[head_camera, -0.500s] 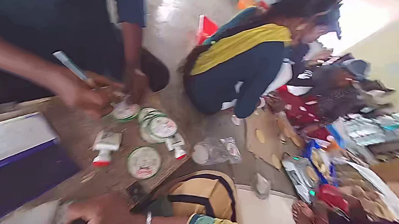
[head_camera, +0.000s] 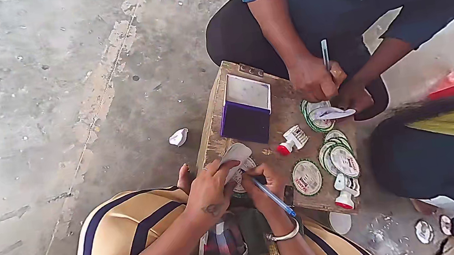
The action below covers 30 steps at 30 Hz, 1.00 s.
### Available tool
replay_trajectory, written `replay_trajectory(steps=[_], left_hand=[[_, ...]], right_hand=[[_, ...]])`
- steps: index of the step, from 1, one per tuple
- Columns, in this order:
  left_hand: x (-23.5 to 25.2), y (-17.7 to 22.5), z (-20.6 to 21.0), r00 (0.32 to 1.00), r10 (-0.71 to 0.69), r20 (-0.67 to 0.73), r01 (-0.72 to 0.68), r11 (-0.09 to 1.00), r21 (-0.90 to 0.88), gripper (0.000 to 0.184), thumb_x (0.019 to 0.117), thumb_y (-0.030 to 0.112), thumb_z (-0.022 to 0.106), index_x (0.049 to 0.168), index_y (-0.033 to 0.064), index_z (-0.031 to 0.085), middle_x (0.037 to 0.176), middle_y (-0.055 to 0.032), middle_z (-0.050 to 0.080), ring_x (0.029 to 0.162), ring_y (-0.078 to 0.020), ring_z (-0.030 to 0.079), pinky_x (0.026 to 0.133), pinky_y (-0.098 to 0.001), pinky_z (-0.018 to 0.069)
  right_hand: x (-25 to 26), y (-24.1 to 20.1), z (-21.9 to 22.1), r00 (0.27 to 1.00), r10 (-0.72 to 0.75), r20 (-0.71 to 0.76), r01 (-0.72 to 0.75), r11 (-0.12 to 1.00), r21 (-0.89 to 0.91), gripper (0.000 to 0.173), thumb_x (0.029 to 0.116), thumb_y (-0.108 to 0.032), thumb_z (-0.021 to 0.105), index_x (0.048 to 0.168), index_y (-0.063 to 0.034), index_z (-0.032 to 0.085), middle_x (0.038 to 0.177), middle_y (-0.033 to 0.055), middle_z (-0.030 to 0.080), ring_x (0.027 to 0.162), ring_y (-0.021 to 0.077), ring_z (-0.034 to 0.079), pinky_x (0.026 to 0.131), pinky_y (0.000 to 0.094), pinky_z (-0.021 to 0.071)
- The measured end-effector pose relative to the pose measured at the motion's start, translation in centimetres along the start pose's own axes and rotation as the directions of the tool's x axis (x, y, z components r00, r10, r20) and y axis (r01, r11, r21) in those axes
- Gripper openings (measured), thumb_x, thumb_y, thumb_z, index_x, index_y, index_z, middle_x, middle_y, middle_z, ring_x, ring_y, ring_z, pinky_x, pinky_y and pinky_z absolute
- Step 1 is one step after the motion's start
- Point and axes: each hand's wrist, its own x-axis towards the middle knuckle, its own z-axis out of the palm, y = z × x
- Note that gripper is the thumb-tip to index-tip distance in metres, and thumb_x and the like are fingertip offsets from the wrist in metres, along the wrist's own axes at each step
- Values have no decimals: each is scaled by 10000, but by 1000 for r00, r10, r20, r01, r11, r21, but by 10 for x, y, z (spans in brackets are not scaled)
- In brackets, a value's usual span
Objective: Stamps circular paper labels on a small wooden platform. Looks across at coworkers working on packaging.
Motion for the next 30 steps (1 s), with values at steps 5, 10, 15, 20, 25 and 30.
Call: replay_trajectory(steps=[5, 10, 15, 20, 25, 30], left_hand=[[-1, 0, 0, 1000, -5, 6, 5, 1000, 6, 370, 840, 102, 736, 1209, 80, 725, 1111, -181, 724, 1008, -371, 715, 905, -636, 490], [-1, -2, 1, 1000, 13, -5, -13, 1000, 16, 371, 836, 110, 731, 1206, 84, 722, 1097, -165, 726, 985, -346, 717, 884, -599, 504], [-3, -4, 3, 1000, 10, -2, -10, 1000, 27, 345, 850, 133, 718, 1192, 90, 730, 1094, -156, 730, 979, -332, 720, 863, -582, 509], [-2, -2, 0, 999, -25, 36, 24, 999, 29, 344, 860, 133, 738, 1200, 82, 726, 1099, -166, 730, 985, -352, 713, 880, -595, 499], [-2, -3, 1, 1000, -1, 20, 0, 1000, 26, 344, 850, 118, 735, 1191, 66, 730, 1094, -180, 730, 968, -366, 718, 841, -576, 527], [-1, -3, 1, 1000, 3, 18, -4, 999, 45, 351, 854, 132, 728, 1202, 82, 725, 1087, -160, 727, 964, -344, 715, 852, -567, 519]], right_hand=[[0, 1, 2, 1000, -9, -4, 9, 1000, 7, 102, 783, -89, 710, 748, -36, 630, 697, -40, 659, 632, -73, 589, 591, 108, 484], [0, 2, 2, 1000, -28, -11, 29, 999, 29, 94, 788, -80, 705, 757, -26, 635, 715, -28, 675, 656, -71, 604, 613, 106, 495], [-1, 3, 2, 1000, -10, -2, 10, 999, 32, 92, 778, -80, 706, 740, -39, 633, 706, -29, 673, 647, -60, 610, 602, 124, 502], [-1, 2, 1, 1000, 12, -3, -12, 1000, 28, 79, 784, -69, 694, 742, -36, 635, 693, -38, 658, 629, -72, 587, 584, 112, 481], [-1, 3, 2, 1000, -7, -3, 7, 1000, 14, 91, 790, -82, 693, 744, -40, 627, 700, -33, 661, 622, -64, 587, 581, 116, 481], [0, 4, 2, 999, -34, -20, 35, 998, 54, 84, 793, -68, 705, 756, -30, 640, 710, -30, 675, 642, -65, 606, 598, 115, 505]])
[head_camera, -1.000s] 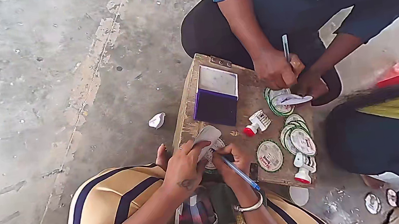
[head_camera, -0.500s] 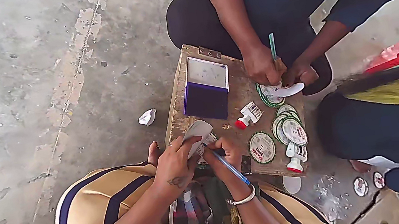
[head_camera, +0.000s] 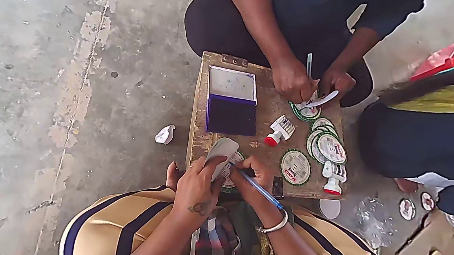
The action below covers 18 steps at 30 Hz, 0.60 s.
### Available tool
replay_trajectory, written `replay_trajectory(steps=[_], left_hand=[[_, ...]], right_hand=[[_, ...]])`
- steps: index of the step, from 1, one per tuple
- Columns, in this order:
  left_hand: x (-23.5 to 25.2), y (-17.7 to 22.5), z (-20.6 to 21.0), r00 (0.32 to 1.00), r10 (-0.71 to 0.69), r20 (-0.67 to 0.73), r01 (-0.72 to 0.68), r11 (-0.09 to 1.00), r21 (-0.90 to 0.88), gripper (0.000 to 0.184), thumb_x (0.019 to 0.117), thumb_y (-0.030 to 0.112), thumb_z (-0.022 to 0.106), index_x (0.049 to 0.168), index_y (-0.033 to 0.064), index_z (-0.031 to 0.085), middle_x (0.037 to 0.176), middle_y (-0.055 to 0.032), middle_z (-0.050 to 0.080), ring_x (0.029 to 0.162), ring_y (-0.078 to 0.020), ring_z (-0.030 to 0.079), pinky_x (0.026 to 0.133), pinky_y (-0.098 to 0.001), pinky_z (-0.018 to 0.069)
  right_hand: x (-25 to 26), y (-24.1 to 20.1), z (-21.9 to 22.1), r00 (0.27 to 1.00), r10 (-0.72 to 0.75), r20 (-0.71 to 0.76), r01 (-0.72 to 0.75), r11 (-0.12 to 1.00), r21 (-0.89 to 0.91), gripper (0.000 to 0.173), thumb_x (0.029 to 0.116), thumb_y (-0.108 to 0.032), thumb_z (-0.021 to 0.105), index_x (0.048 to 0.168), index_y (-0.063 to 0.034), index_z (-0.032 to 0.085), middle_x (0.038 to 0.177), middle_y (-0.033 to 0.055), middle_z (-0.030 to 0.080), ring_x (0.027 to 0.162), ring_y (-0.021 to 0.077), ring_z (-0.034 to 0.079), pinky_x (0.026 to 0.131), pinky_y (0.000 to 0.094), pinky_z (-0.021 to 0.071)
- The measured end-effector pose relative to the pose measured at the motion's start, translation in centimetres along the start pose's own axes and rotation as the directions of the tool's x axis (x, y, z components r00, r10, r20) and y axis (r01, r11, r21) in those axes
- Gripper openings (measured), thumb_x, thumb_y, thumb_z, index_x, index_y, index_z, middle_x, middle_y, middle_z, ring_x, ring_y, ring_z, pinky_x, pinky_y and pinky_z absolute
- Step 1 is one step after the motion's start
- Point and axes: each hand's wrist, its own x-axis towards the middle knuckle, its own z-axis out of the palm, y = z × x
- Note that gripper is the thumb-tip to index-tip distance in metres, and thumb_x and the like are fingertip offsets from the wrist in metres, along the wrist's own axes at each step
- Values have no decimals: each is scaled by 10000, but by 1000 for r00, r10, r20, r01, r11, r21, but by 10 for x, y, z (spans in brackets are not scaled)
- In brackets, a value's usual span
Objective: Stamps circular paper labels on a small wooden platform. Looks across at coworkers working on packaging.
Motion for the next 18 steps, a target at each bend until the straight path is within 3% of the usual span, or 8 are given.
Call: replay_trajectory(steps=[2, 5, 14, 18], left_hand=[[-1, 0, 1, 1000, 8, -10, -8, 1000, -8, 337, 847, 116, 733, 1180, 63, 735, 1067, -178, 729, 937, -360, 718, 817, -554, 540], [-1, -1, 1, 1000, 10, -10, -10, 1000, -9, 336, 850, 125, 734, 1182, 68, 733, 1079, -171, 729, 960, -352, 716, 848, -567, 525], [-2, -2, 3, 999, 33, -25, -33, 999, 0, 328, 850, 124, 724, 1174, 66, 731, 1064, -161, 732, 947, -342, 719, 826, -549, 537], [-1, -1, 1, 1000, 17, -19, -17, 1000, -3, 340, 855, 134, 728, 1193, 101, 731, 1119, -147, 736, 1004, -340, 718, 882, -587, 506]], right_hand=[[-1, 1, -1, 1000, 7, 6, -7, 1000, -16, 95, 798, -85, 701, 747, -36, 638, 694, -36, 664, 618, -65, 589, 574, 119, 485], [0, 0, 0, 1000, 16, 3, -16, 1000, -25, 107, 798, -87, 700, 738, -48, 620, 668, -51, 638, 590, -71, 560, 554, 116, 466], [-2, 0, 0, 999, 41, 0, -41, 999, -13, 62, 800, -61, 684, 768, -32, 639, 694, -43, 661, 610, -67, 586, 569, 117, 488], [2, -1, 1, 999, 37, -5, -37, 999, -37, 78, 803, -65, 681, 774, 0, 649, 706, -12, 661, 626, -61, 588, 589, 114, 490]])
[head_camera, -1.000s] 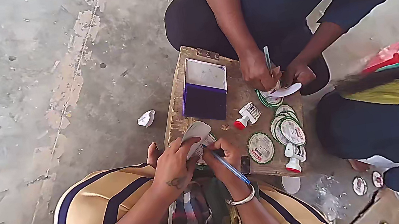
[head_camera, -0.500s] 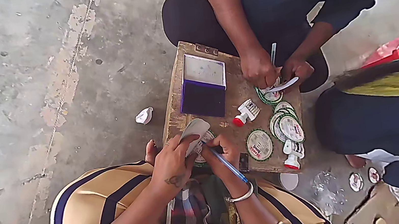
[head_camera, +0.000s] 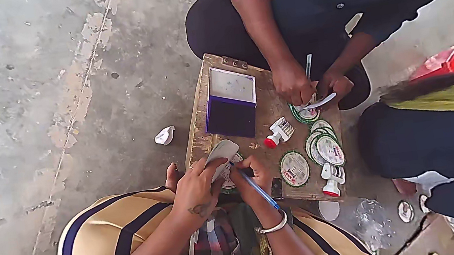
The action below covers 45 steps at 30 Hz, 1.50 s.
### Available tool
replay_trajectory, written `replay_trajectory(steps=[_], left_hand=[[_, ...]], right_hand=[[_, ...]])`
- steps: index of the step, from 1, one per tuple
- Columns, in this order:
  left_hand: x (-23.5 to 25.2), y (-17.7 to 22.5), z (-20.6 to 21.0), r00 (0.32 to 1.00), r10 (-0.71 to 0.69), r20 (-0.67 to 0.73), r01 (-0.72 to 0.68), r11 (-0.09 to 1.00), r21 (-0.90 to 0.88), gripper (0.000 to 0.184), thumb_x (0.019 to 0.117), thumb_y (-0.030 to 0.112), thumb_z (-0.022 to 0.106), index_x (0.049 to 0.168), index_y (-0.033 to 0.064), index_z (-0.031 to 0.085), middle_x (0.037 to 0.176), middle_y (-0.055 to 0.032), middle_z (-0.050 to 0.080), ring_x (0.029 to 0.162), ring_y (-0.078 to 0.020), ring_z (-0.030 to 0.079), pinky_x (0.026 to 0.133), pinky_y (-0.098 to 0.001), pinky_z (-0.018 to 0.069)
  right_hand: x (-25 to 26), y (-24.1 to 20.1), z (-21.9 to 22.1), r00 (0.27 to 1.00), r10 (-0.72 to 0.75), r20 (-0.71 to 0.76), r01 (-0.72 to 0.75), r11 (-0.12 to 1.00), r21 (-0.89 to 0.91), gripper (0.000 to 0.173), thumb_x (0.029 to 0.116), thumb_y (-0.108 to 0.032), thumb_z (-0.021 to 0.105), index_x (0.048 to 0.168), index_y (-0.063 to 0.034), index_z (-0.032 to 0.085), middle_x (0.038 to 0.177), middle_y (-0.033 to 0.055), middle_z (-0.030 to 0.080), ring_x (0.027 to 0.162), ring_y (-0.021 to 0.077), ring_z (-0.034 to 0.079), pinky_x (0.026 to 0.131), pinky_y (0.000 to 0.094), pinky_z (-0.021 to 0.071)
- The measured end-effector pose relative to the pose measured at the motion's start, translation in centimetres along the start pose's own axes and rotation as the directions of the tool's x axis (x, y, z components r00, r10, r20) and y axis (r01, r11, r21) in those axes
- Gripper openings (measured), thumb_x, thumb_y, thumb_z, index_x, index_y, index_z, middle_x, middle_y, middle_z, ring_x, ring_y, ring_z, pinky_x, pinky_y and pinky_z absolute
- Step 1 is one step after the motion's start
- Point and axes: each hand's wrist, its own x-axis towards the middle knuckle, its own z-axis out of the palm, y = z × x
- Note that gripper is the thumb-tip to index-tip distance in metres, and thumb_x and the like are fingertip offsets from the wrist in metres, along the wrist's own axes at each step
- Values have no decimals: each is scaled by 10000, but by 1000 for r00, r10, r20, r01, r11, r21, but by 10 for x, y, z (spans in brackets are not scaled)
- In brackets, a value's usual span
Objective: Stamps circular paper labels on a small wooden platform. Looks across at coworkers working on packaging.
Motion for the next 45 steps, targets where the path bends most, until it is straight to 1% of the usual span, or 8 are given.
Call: replay_trajectory(steps=[4, 10, 14, 18, 30, 35, 40, 45], left_hand=[[-1, 0, 1, 998, 54, -18, -54, 998, 18, 312, 864, 131, 706, 1172, 90, 738, 1074, -158, 736, 952, -344, 723, 841, -565, 528], [1, -10, -3, 956, 292, 12, -292, 950, 112, 393, 875, 425, 697, 1122, 122, 745, 1050, -111, 740, 895, -313, 712, 719, -486, 535], [0, -12, -6, 929, 365, 58, -369, 922, 115, 237, 866, 337, 719, 965, 127, 765, 1038, -87, 750, 967, -287, 720, 728, -469, 544], [0, -12, -6, 938, 340, 63, -344, 934, 97, 235, 980, 269, 601, 907, 134, 778, 1025, -77, 763, 996, -275, 727, 763, -479, 546], [-1, -8, -6, 997, 74, 6, -73, 989, -125, 168, 822, 287, 771, 812, 122, 795, 870, -74, 766, 859, -249, 731, 831, -514, 514], [2, -7, -7, 997, -77, 2, 76, 978, -195, 246, 846, 312, 769, 828, 67, 754, 771, -86, 724, 745, -209, 691, 822, -496, 480], [-1, -7, 1, 992, -73, -107, 61, 992, -110, 218, 954, 263, 618, 902, 54, 648, 710, -61, 668, 707, -164, 661, 735, -376, 486], [-1, -7, 4, 981, 15, -194, -26, 998, -53, 150, 964, 148, 597, 1051, 44, 662, 813, -95, 721, 746, -217, 703, 700, -361, 546]], right_hand=[[-2, 1, -1, 1000, -8, 5, 8, 1000, 13, 100, 796, -71, 676, 735, -36, 605, 663, -42, 617, 594, -64, 555, 554, 114, 457], [-3, 1, -4, 994, -43, -101, 57, 989, 139, 56, 783, -16, 672, 781, -55, 631, 746, -77, 663, 690, -83, 607, 641, 102, 515], [-5, 0, -10, 984, 20, -175, 37, 948, 317, 212, 808, 42, 638, 818, -170, 632, 826, -147, 692, 772, -91, 639, 701, 104, 540], [-2, 2, -16, 983, 80, -168, 4, 894, 448, 246, 835, 39, 612, 808, -202, 656, 790, -135, 698, 663, -68, 620, 606, 110, 518], [-8, 5, -21, 981, 104, -161, -4, 851, 525, 232, 847, 17, 635, 823, -213, 652, 775, -118, 689, 630, -61, 606, 568, 105, 501], [-13, 5, -26, 991, -117, -70, 133, 942, 307, 141, 855, -79, 690, 886, -215, 666, 851, -162, 675, 773, -100, 620, 682, 85, 520], [-6, 3, -14, 979, -190, 70, 193, 980, -52, 104, 767, -113, 682, 736, -39, 617, 653, 5, 629, 598, -21, 581, 552, 137, 463], [5, -3, -17, 978, -185, 101, 192, 979, -63, 100, 771, -95, 676, 746, -15, 623, 664, 12, 636, 596, -37, 572, 560, 110, 462]])
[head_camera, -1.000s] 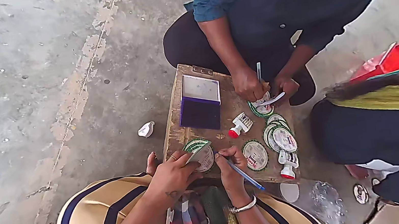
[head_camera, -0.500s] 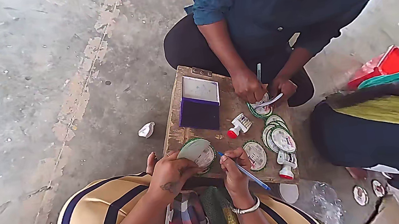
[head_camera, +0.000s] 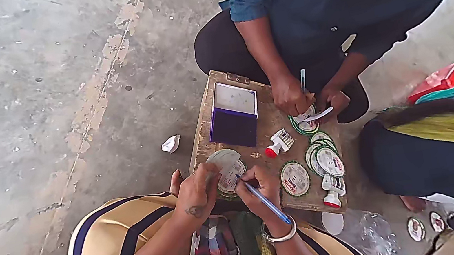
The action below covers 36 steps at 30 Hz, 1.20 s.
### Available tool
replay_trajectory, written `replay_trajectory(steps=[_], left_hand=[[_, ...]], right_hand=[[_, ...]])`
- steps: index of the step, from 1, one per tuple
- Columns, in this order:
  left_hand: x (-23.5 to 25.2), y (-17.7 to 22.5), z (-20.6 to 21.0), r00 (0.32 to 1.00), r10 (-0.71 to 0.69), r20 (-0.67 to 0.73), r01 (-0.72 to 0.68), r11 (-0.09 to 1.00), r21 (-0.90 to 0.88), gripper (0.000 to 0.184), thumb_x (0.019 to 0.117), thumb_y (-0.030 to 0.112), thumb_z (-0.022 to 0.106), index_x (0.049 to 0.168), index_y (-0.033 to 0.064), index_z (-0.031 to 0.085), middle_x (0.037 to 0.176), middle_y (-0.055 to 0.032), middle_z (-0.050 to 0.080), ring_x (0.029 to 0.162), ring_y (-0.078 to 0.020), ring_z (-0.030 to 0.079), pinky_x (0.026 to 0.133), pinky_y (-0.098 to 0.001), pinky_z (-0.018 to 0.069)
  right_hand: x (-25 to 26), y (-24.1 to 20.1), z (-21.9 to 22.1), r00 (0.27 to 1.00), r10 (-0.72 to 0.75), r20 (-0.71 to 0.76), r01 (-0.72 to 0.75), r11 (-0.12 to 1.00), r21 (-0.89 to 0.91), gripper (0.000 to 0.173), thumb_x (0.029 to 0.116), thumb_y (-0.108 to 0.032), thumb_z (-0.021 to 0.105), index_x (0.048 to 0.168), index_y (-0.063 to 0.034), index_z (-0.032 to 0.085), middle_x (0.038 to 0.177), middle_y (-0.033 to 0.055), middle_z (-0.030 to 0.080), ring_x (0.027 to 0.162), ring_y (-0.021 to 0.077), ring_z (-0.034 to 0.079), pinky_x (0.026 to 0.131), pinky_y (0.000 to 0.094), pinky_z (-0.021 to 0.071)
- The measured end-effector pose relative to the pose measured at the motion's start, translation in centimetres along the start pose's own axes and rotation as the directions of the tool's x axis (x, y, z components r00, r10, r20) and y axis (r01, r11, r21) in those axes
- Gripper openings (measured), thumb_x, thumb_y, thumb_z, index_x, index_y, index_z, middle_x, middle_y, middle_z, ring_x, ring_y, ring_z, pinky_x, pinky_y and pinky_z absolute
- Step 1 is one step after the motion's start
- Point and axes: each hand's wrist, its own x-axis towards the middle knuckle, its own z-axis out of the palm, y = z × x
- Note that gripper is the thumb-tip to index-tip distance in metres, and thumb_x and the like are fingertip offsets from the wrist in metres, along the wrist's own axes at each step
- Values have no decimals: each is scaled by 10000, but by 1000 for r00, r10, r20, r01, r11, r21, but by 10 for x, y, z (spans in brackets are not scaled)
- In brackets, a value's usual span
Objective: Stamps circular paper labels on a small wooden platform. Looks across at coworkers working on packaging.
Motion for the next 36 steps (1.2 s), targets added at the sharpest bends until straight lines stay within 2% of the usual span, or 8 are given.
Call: replay_trajectory(steps=[2, 4, 6, 8, 11, 15, 27, 36], left_hand=[[0, -1, 0, 999, 37, 6, -37, 999, -28, 237, 979, 75, 566, 1174, 80, 701, 933, -114, 763, 835, -233, 736, 798, -409, 543], [0, -2, 2, 997, 74, -1, -74, 997, -26, 435, 911, -22, 517, 1240, 146, 746, 868, -150, 717, 756, -272, 705, 742, -450, 536], [-1, -1, 2, 997, 81, 5, -81, 997, -17, 503, 847, -70, 494, 1178, 167, 790, 909, -164, 729, 784, -276, 714, 728, -432, 541], [-1, 0, 2, 997, 72, 18, -72, 997, 16, 459, 845, -60, 493, 1118, 138, 805, 932, -152, 737, 811, -279, 721, 736, -434, 540], [-1, 3, 1, 998, 34, 53, -36, 998, 43, 310, 921, 76, 562, 1149, 96, 771, 1010, -140, 759, 885, -280, 741, 817, -479, 549], [-1, 5, -1, 993, 13, 116, -17, 999, 30, 356, 853, 122, 707, 1204, 82, 750, 1111, -177, 751, 968, -344, 743, 872, -578, 532], [1, 7, -2, 991, -1, 137, -4, 999, 39, 371, 837, 114, 729, 1206, 79, 744, 1079, -165, 749, 940, -333, 741, 860, -578, 529], [2, 6, -2, 989, -19, 147, 14, 999, 33, 390, 834, 112, 732, 1223, 92, 739, 1117, -161, 748, 966, -328, 740, 869, -580, 525]], right_hand=[[2, 3, 2, 997, 67, 27, -68, 997, 37, 99, 782, -97, 680, 750, -23, 623, 661, -26, 628, 579, -66, 545, 547, 103, 447], [2, 6, 4, 995, 97, 34, -100, 991, 89, 87, 778, -89, 682, 747, -36, 619, 670, -50, 636, 584, -86, 543, 550, 93, 443], [2, 6, 3, 994, 96, 45, -100, 989, 107, 93, 779, -82, 680, 744, -54, 598, 676, -65, 637, 601, -96, 553, 562, 84, 449], [1, 8, 4, 996, 74, 58, -80, 992, 100, 106, 771, -92, 683, 722, -53, 598, 652, -55, 621, 588, -80, 550, 552, 96, 445], [-1, 10, 4, 995, 69, 72, -75, 994, 75, 123, 774, -105, 689, 711, -44, 602, 645, -39, 616, 588, -65, 553, 552, 109, 449], [-1, 9, 6, 997, 75, 33, -76, 996, 43, 151, 785, -105, 691, 706, -49, 575, 637, -38, 594, 575, -66, 527, 543, 101, 426], [2, 6, 4, 995, 91, 45, -95, 990, 104, 103, 753, -58, 686, 710, -48, 594, 652, -49, 621, 587, -83, 545, 550, 87, 442], [0, 6, 8, 992, 125, 33, -127, 991, 41, 124, 776, -105, 710, 727, -47, 612, 659, -43, 634, 580, -71, 550, 542, 109, 448]])
